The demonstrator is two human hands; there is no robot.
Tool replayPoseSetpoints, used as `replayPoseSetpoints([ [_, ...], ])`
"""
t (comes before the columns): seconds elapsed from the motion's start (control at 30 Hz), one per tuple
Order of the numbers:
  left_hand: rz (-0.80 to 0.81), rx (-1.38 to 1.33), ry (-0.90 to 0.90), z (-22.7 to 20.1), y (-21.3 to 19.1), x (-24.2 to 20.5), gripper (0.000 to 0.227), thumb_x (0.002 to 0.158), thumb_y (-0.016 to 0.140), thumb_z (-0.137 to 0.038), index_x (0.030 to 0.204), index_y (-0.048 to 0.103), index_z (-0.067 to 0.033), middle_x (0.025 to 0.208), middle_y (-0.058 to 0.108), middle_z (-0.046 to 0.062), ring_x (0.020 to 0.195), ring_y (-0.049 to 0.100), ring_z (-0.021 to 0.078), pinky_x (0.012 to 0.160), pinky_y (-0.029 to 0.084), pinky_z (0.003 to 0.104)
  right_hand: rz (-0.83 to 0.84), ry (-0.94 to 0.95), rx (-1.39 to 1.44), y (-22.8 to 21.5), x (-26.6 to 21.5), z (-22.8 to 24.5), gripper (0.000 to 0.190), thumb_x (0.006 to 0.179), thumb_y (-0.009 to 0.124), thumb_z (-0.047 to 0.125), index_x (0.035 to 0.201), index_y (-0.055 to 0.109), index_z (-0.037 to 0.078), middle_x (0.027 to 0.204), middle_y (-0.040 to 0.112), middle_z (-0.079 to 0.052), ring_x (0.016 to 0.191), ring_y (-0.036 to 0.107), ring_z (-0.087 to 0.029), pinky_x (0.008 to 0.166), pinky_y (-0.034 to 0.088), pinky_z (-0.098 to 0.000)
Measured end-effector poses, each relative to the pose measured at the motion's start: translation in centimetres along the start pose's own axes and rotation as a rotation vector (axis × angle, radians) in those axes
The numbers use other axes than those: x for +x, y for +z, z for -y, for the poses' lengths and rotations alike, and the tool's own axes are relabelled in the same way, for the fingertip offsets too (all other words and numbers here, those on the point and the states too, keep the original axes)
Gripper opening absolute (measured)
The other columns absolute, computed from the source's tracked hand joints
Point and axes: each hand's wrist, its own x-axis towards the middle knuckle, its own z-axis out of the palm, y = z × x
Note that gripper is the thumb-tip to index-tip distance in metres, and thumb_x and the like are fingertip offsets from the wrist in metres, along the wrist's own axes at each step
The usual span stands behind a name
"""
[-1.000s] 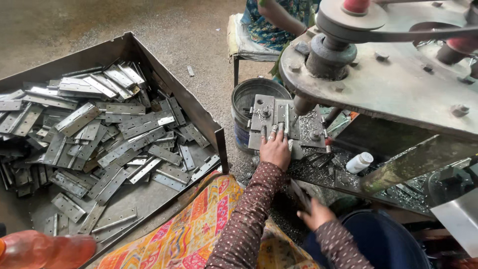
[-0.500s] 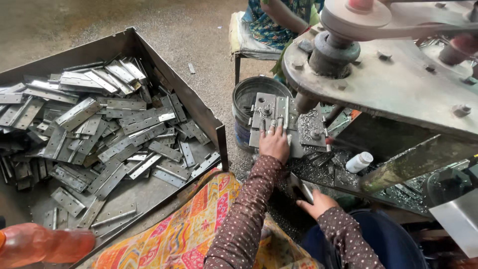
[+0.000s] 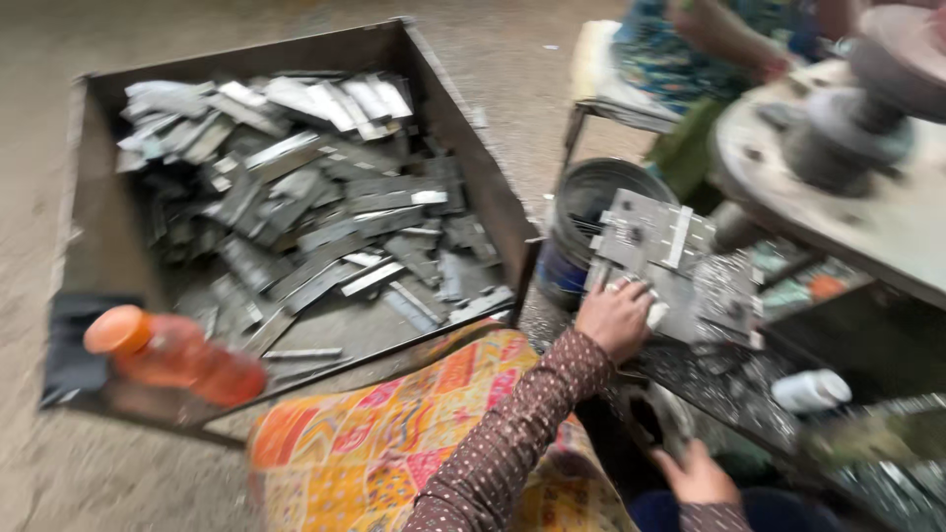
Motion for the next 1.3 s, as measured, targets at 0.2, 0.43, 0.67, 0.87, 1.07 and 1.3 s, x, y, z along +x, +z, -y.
replayPoseSetpoints([
  [0.2, -0.402, 0.011, -0.404, 8.2, -2.4, -8.9, 0.035, 0.096, 0.066, -0.030, 0.125, 0.063, -0.0110, 0.126, 0.061, 0.011, 0.118, 0.059, 0.0305, 0.103, 0.045, 0.046, -0.491, -0.321, 0.418, -5.7, -0.2, -0.1, 0.039, 0.088, 0.082, 0.021, 0.118, 0.069, 0.000, 0.113, 0.062, -0.023, 0.084, 0.072, -0.026, 0.077, 0.059, -0.0370],
  [0.43, -0.066, 0.155, -1.226, 22.1, -2.2, -10.1, 0.080, 0.081, 0.074, -0.029, 0.148, 0.039, -0.0044, 0.146, 0.040, 0.022, 0.125, 0.054, 0.0345, 0.100, 0.050, 0.041, -0.525, -0.339, 0.514, -4.4, 2.1, -1.5, 0.033, 0.091, 0.081, 0.013, 0.112, 0.068, -0.009, 0.117, 0.057, -0.027, 0.088, 0.071, -0.034, 0.079, 0.061, -0.0376],
  [0.67, 0.128, 0.238, -1.406, 26.1, -2.5, -8.4, 0.086, 0.087, 0.075, -0.036, 0.156, 0.033, -0.0070, 0.147, 0.041, 0.023, 0.125, 0.056, 0.0353, 0.105, 0.049, 0.042, -0.559, -0.400, 0.414, -4.6, 2.8, -3.0, 0.042, 0.089, 0.082, 0.019, 0.107, 0.065, -0.014, 0.099, 0.066, -0.026, 0.083, 0.073, -0.034, 0.079, 0.062, -0.0355],
  [0.87, -0.211, 0.133, -1.311, 26.9, -1.7, -11.4, 0.085, 0.079, 0.076, -0.019, 0.152, 0.033, -0.0101, 0.148, 0.044, 0.019, 0.117, 0.058, 0.0382, 0.097, 0.052, 0.044, -0.443, -0.301, 0.350, -4.9, 3.1, -3.4, 0.046, 0.089, 0.083, 0.020, 0.110, 0.065, -0.018, 0.091, 0.069, -0.028, 0.083, 0.074, -0.036, 0.076, 0.063, -0.0371],
  [1.07, -0.604, -0.442, -1.437, 30.2, -1.0, -16.0, 0.073, 0.086, 0.057, 0.009, 0.153, 0.036, -0.0088, 0.139, 0.056, 0.025, 0.109, 0.065, 0.0308, 0.090, 0.059, 0.037, -0.430, -0.240, 0.502, -5.3, 0.8, -2.1, 0.032, 0.090, 0.078, 0.010, 0.111, 0.068, -0.012, 0.114, 0.061, -0.029, 0.087, 0.072, -0.036, 0.077, 0.062, -0.0389],
  [1.3, -0.885, -1.352, -0.894, 24.7, -3.8, -18.1, 0.062, 0.081, 0.064, 0.012, 0.139, 0.049, -0.0028, 0.121, 0.062, 0.015, 0.104, 0.063, 0.0238, 0.083, 0.057, 0.034, -0.402, -0.187, 0.209, -9.6, -3.8, 4.6, 0.038, 0.082, 0.078, 0.031, 0.114, 0.073, 0.012, 0.125, 0.063, -0.013, 0.090, 0.074, -0.023, 0.075, 0.059, -0.0362],
])
